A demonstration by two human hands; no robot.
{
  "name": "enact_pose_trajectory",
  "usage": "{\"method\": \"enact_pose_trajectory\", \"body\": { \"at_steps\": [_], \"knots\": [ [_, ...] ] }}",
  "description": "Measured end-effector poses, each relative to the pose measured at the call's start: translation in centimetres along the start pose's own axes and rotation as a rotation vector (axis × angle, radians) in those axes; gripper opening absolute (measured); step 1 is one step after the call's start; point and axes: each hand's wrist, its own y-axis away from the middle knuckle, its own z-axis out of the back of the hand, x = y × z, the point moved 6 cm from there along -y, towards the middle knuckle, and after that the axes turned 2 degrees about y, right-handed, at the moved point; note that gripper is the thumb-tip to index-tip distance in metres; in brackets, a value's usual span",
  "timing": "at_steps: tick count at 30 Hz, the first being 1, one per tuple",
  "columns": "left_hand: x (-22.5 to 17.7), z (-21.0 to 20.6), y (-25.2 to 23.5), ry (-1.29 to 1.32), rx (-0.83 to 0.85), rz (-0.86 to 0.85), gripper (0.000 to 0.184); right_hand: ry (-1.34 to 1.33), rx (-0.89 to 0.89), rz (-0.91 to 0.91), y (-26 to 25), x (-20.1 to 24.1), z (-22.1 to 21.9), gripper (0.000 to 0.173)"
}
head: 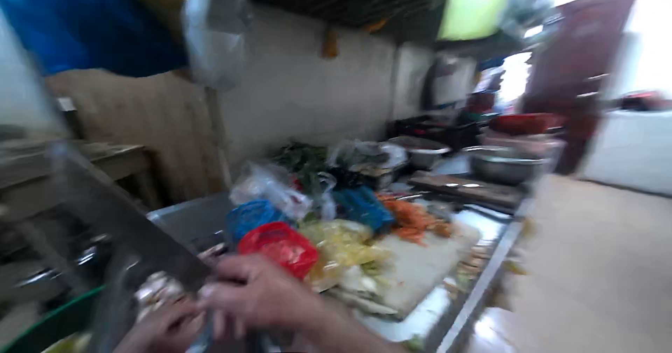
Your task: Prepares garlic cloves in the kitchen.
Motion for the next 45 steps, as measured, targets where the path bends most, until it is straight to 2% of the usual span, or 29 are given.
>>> {"method": "enact_pose_trajectory", "body": {
  "at_steps": [3, 5, 7, 11, 14, 17, 20, 24, 29, 38, 45],
  "knots": [
    [0.7, 1.8, 0.5, 0.713, -0.207, 0.19, 0.019, -0.115, 0.002, -0.082, -1.7, -1.5, -0.6, 0.037],
    [0.9, 2.4, 0.7, 1.033, -0.311, 0.267, 0.018, -0.103, -0.008, -0.149, -2.4, -3.1, -1.0, 0.025],
    [1.4, 2.5, 0.7, 1.202, -0.37, 0.274, 0.02, -0.08, -0.048, -0.099, -2.6, -4.5, -1.1, 0.019],
    [1.7, 1.8, 1.0, 1.402, -0.445, 0.191, 0.021, 0.027, -0.176, 0.203, -2.5, -5.3, -0.6, 0.021],
    [1.6, 1.6, 1.2, 1.442, -0.496, 0.123, 0.025, 0.227, -0.14, 0.237, -1.8, -4.3, -0.8, 0.034],
    [0.9, 1.8, 1.7, 1.402, -0.572, 0.104, 0.031, 0.372, -0.074, 0.17, -1.4, -3.9, -1.6, 0.042],
    [0.5, 1.4, 2.1, 1.4, -0.606, 0.071, 0.021, 0.439, -0.028, 0.123, -1.0, -3.5, -2.1, 0.047],
    [0.4, 0.7, 1.8, 1.296, -0.6, 0.017, 0.022, 0.445, 0.013, 0.076, -0.9, -3.6, -2.2, 0.048],
    [-0.6, 0.1, 2.0, 1.187, -0.613, 0.043, 0.02, 0.444, 0.03, 0.033, -1.0, -3.8, -2.1, 0.05],
    [-1.4, -0.5, 2.5, 1.264, -0.595, 0.025, 0.015, 0.469, 0.023, 0.034, -1.1, -4.0, -2.4, 0.051],
    [-1.4, -0.6, 2.4, 1.403, -0.6, 0.099, 0.015, 0.495, 0.007, 0.1, -0.9, -3.7, -2.7, 0.046]
  ]
}}
